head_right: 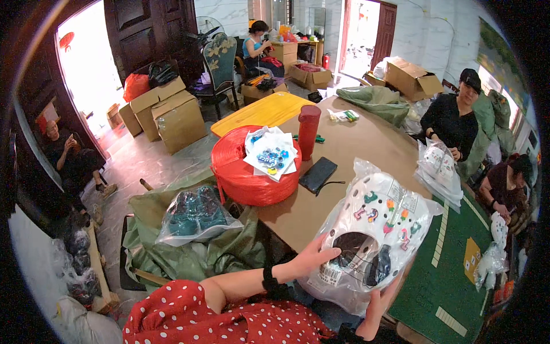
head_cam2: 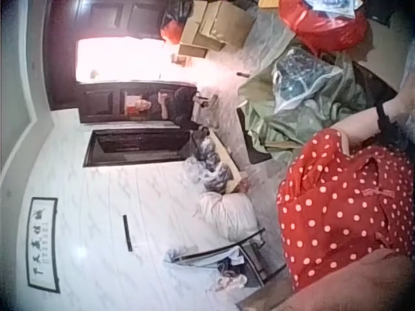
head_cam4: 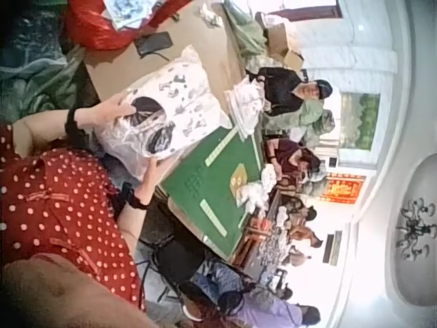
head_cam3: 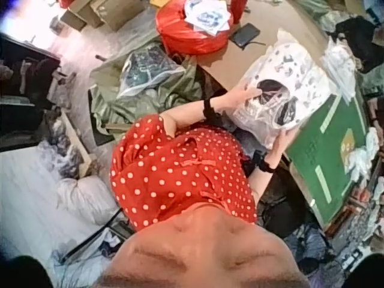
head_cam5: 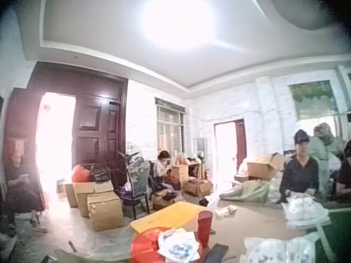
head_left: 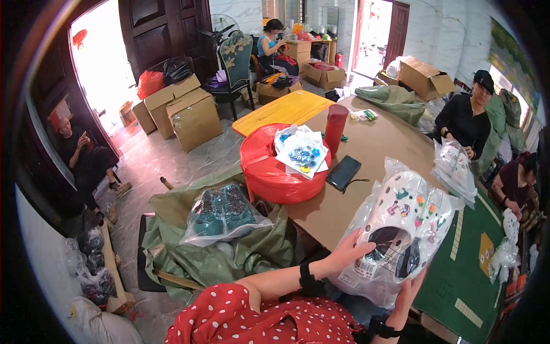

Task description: Inspecting white platform clogs and placing them into clear plastic packaging at a manufacturing station.

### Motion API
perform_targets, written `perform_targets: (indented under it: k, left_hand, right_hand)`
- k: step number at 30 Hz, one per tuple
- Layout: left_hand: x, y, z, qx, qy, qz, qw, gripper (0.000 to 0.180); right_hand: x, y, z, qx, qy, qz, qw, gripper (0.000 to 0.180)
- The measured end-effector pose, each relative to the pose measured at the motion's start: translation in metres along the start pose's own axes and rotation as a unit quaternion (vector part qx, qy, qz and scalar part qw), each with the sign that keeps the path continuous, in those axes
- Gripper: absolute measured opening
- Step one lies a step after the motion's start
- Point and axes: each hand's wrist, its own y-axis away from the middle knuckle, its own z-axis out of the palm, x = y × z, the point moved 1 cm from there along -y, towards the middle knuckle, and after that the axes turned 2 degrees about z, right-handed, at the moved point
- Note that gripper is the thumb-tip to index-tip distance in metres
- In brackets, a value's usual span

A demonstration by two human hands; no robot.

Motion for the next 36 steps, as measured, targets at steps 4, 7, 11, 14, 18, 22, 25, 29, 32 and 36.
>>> perform_targets:
  k: [4,7,11,14,18,22,25,29,32,36]
  left_hand:
    - [0.035,0.035,0.019,0.026,-0.099,0.082,0.991,0.078]
    - [0.064,0.063,0.016,0.006,-0.274,0.121,0.954,0.090]
    - [0.106,0.103,-0.011,-0.111,-0.199,0.041,0.973,0.097]
    - [0.145,0.122,-0.045,-0.085,-0.083,0.025,0.993,0.065]
    - [0.192,0.173,-0.094,0.194,-0.620,-0.019,0.760,0.027]
    - [0.154,0.264,-0.152,0.069,-0.794,-0.173,0.579,0.065]
    - [0.102,0.291,-0.184,-0.043,-0.812,-0.256,0.523,0.100]
    - [0.072,0.289,-0.199,0.080,-0.792,-0.173,0.580,0.101]
    - [0.058,0.288,-0.207,0.048,-0.796,-0.154,0.584,0.092]
    - [0.082,0.261,-0.181,-0.026,-0.818,-0.242,0.522,0.069]
  right_hand:
    - [-0.045,0.006,0.033,0.074,-0.088,0.126,0.985,0.078]
    - [-0.044,0.020,0.029,-0.030,-0.196,0.152,0.968,0.074]
    - [-0.070,0.030,0.056,-0.036,-0.289,0.247,0.924,0.060]
    - [-0.077,0.013,0.088,-0.076,-0.386,0.321,0.862,0.058]
    - [-0.083,0.000,0.115,-0.149,-0.425,0.376,0.809,0.055]
    - [-0.087,-0.007,0.152,-0.204,-0.346,0.397,0.825,0.047]
    - [-0.106,0.000,0.185,-0.241,-0.325,0.396,0.824,0.044]
    - [-0.107,-0.003,0.201,-0.311,-0.328,0.444,0.774,0.041]
    - [-0.107,0.001,0.202,-0.323,-0.334,0.447,0.764,0.043]
    - [-0.111,-0.004,0.206,-0.319,-0.335,0.454,0.762,0.042]
